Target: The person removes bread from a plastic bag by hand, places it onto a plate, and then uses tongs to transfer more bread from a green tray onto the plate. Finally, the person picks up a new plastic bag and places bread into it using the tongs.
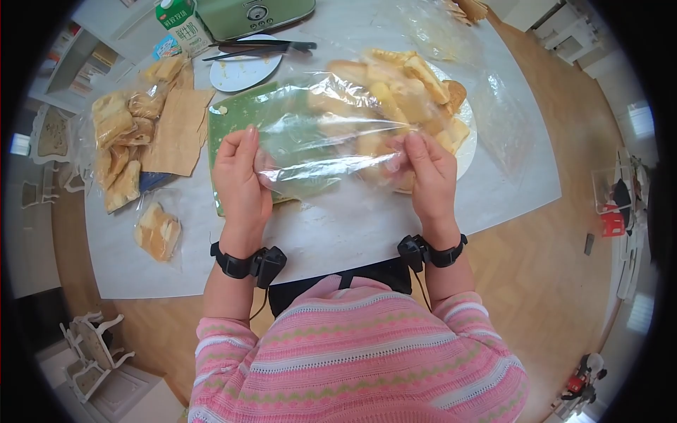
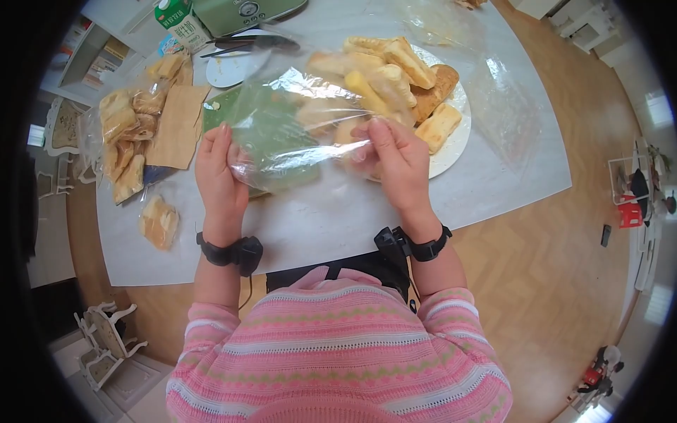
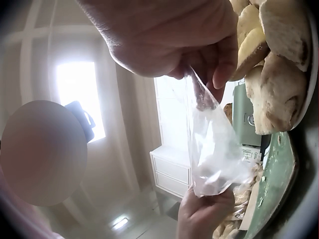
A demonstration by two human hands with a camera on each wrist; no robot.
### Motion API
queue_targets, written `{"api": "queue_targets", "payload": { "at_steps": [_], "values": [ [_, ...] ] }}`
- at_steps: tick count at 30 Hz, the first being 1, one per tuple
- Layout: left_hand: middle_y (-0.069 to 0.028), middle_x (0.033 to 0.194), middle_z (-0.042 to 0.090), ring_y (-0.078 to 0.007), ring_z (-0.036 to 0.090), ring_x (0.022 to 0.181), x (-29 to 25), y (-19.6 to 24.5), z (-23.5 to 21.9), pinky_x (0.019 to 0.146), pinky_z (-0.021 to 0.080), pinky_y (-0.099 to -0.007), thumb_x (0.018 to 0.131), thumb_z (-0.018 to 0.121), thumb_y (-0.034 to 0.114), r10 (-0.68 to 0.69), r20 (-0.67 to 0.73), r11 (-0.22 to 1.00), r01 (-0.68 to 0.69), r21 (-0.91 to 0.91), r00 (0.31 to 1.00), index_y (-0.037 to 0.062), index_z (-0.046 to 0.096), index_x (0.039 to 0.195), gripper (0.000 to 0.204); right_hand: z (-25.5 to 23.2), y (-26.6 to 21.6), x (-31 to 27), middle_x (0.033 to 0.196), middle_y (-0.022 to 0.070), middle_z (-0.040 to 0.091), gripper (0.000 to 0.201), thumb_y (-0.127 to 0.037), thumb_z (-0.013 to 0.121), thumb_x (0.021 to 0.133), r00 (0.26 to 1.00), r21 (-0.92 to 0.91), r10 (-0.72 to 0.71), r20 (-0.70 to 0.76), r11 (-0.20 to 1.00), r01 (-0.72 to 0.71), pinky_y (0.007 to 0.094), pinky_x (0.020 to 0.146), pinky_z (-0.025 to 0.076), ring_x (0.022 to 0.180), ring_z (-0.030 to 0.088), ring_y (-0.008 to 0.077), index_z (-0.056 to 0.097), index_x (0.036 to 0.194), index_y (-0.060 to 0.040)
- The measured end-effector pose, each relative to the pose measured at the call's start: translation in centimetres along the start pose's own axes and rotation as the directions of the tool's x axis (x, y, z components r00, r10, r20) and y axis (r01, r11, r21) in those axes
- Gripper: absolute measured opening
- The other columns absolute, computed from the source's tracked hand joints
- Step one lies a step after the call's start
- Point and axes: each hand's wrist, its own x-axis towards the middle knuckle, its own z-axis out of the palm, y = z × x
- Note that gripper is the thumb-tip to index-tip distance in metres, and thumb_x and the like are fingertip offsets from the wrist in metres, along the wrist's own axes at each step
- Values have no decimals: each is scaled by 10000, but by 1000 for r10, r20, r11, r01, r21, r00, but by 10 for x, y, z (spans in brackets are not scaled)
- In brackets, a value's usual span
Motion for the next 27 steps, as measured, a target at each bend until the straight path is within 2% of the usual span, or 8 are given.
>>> {"api": "queue_targets", "payload": {
  "at_steps": [2,4,8,10,15,17,23,27],
  "values": [
    [41,667,526,-21,424,543,-8,-1,-1,494,348,-187,954,614,133,200,-36,944,-183,276,979,75,550,896,103,-6,3,0,758,21,660,333,-275,504,1012,997,6,20,-71,1000,-20,196,548,433,592,559,54,670,1004,13],
    [47,662,516,-15,415,541,-9,-7,-7,484,331,-184,955,613,133,241,-17,934,-227,277,970,72,549,901,103,-12,5,-1,723,11,619,304,-263,539,995,994,142,109,-19,984,-105,199,548,433,572,549,60,668,944,8],
    [50,643,491,-14,397,535,-17,-11,-6,469,303,-184,960,609,136,332,-33,919,-315,236,943,64,540,900,117,-11,5,-1,717,7,596,280,-251,559,984,999,70,37,-40,997,-34,209,560,449,578,562,73,651,1037,7],
    [45,665,490,-14,399,541,-25,-16,0,477,308,-184,975,581,140,334,-35,917,-317,241,942,63,540,908,109,6,-4,-7,726,13,599,296,-212,602,958,989,253,125,-82,962,-101,220,575,465,576,560,78,604,1148,14],
    [18,712,520,-36,443,560,-34,-24,-4,504,351,-198,986,545,127,246,92,962,-254,99,965,50,549,954,84,3,7,-22,702,12,594,320,-140,661,908,983,207,164,-80,967,-145,218,510,449,552,543,71,588,1173,24],
    [-6,775,576,-66,484,576,-29,-16,-8,525,386,-215,971,540,101,203,242,900,-278,335,949,16,571,1054,122,-9,7,-23,689,0,595,274,-162,663,912,972,157,218,-86,967,-203,205,450,411,532,522,50,627,1113,21],
    [11,728,621,-19,478,552,-29,9,8,500,340,-173,924,646,116,-23,214,819,-105,564,976,-7,662,1012,152,-9,0,-30,679,-27,580,203,-163,660,918,974,15,223,51,975,-224,196,446,372,531,474,24,658,1028,8],
    [44,694,594,3,439,550,-23,0,3,489,309,-170,917,673,139,147,166,793,-217,569,975,-8,681,915,147,-17,8,-30,682,-38,575,178,-155,663,914,985,-106,160,60,983,-153,194,483,360,554,458,17,665,984,9]
  ]
}}
